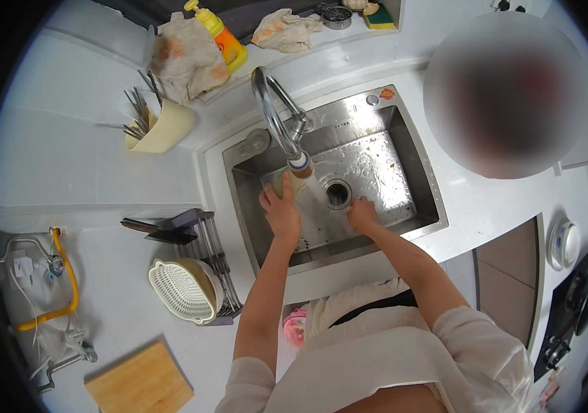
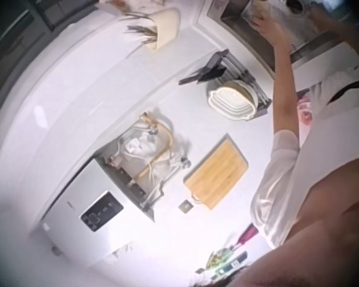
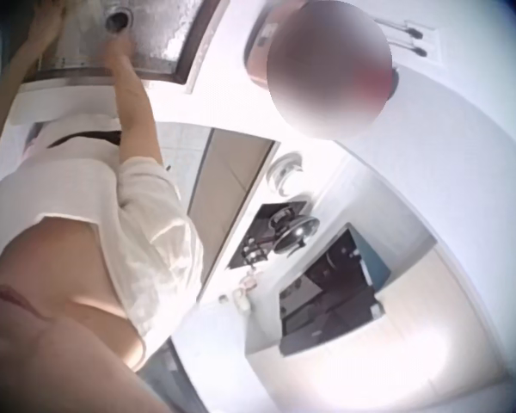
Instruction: The person washes several dishes in a kitchen sink using a cloth and running water. They scrub and rinse a white bowl, a small white plate, a larger white plate, and a yellowish bowl, then place the cleaned items on the countertop.
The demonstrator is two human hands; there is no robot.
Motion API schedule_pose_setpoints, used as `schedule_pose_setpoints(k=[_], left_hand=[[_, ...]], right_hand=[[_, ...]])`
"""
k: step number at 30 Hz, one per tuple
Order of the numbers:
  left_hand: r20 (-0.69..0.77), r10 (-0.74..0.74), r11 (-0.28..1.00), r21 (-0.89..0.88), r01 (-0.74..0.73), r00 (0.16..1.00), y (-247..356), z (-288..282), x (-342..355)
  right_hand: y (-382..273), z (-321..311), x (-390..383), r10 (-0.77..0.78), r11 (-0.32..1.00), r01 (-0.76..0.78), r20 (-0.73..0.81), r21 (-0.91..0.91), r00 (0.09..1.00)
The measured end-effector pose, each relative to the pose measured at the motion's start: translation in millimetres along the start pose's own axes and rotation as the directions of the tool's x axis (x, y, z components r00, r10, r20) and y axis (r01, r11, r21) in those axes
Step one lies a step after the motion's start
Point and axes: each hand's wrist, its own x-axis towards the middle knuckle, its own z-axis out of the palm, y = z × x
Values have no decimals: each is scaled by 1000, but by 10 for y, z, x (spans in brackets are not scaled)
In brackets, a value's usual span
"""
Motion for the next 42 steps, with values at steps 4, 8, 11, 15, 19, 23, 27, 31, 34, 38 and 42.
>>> schedule_pose_setpoints(k=[4,8,11,15,19,23,27,31,34,38,42], left_hand=[[87,-98,993,71,92,991,-106,18,-58],[591,-253,538,-572,619,766,-498,230,-2],[823,47,49,-568,821,567,-385,156,43],[774,251,-216,-541,813,582,-326,299,-19],[746,90,-184,-638,747,660,-160,379,1],[86,-146,726,-667,166,985,-42,554,-97],[58,369,694,-681,-233,928,305,576,-353],[86,380,593,-787,-171,921,398,746,-351],[191,147,534,-841,85,971,291,758,-241],[369,-36,-132,-923,362,929,146,671,-102],[294,21,-58,-954,295,955,160,503,-215]], right_hand=[[13,-111,-29,234,932,-235,38,278,972],[-123,-350,-131,258,715,-278,127,642,958],[-121,-476,-144,295,571,-245,83,783,952],[-256,-740,-240,286,533,-230,82,814,955],[-123,-667,-132,209,764,-56,-164,643,964],[-352,-698,-118,243,801,-40,-263,598,934],[-586,-591,-19,221,865,11,-402,501,889],[-731,-567,64,181,866,0,-313,501,932],[-917,-599,-40,88,848,100,-325,521,942],[-977,-648,-286,-458,656,638,-460,403,761],[-1069,-632,-410,-444,775,617,-579,135,684]])
